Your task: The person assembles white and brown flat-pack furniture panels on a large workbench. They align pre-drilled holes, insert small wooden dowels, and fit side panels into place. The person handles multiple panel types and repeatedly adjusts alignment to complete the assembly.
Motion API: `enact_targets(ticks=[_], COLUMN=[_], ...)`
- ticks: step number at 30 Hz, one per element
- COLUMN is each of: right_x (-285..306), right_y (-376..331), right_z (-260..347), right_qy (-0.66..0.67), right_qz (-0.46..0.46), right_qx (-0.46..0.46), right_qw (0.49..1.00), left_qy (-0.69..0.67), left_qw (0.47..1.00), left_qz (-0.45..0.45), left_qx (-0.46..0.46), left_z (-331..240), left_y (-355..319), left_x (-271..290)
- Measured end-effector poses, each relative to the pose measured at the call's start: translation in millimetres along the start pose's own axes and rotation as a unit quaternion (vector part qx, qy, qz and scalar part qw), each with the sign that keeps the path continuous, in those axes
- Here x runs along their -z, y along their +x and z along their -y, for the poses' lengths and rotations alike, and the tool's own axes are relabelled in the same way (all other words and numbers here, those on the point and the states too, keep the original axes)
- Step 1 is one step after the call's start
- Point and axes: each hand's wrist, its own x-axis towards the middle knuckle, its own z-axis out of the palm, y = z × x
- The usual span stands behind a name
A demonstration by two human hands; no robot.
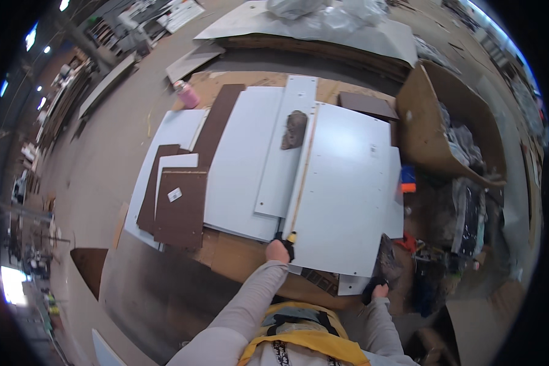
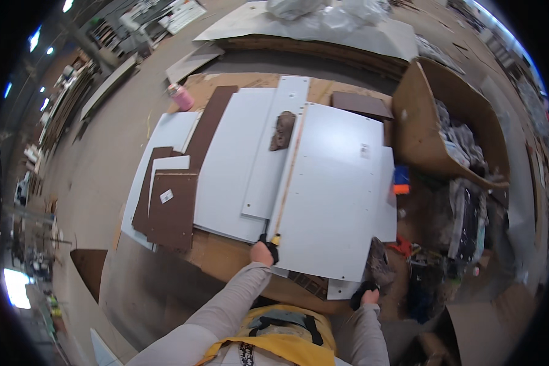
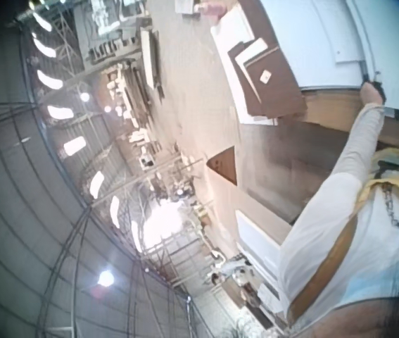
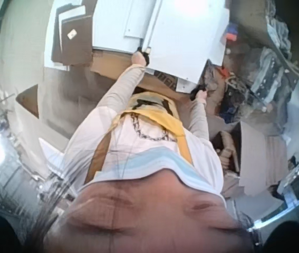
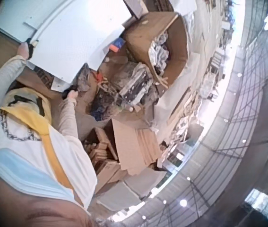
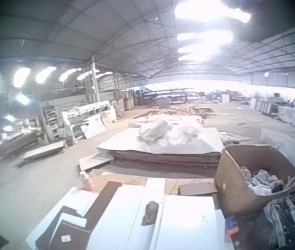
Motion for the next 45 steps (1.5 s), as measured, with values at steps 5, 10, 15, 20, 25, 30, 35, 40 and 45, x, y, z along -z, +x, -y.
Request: enact_targets(ticks=[5, 10, 15, 20, 25, 30, 35, 40, 45], right_x=[-30.0, -77.5, -183.5, -286.8, -368.1, -388.5, -394.1, -403.5, -405.8], right_y=[-30.6, -80.1, -136.3, -184.9, -158.0, -180.7, -172.5, -162.2, -172.2], right_z=[64.9, 166.0, 222.4, 254.5, 177.6, 180.2, 209.6, 211.5, 213.1], right_qy=[0.068, 0.091, 0.08, 0.037, -0.304, -0.348, -0.503, -0.528, -0.494], right_qz=[0.01, 0.241, 0.317, 0.435, 0.303, 0.283, 0.288, 0.294, 0.255], right_qx=[0.052, -0.023, 0.016, -0.088, 0.074, 0.156, 0.137, 0.129, 0.117], right_qw=[0.996, 0.966, 0.945, 0.895, 0.9, 0.88, 0.804, 0.787, 0.823], left_qy=[0.005, -0.048, -0.269, -0.69, -0.722, -0.709, -0.714, -0.469, -0.475], left_qw=[0.997, 0.993, 0.934, 0.617, 0.445, 0.552, 0.546, 0.764, 0.839], left_qz=[0.06, 0.101, -0.148, -0.221, -0.329, -0.326, -0.332, -0.246, -0.2], left_qx=[-0.04, 0.029, 0.182, 0.307, 0.416, 0.293, 0.287, 0.368, 0.173], left_z=[-18.9, 18.5, 181.7, 273.1, 220.5, 267.7, 275.7, 314.8, 292.4], left_y=[-3.0, 16.5, 33.7, 55.3, 82.5, 82.6, 135.3, 148.0, 130.9], left_x=[-0.2, -5.6, -33.0, 37.7, 138.7, 134.0, 165.6, 142.2, 100.7])
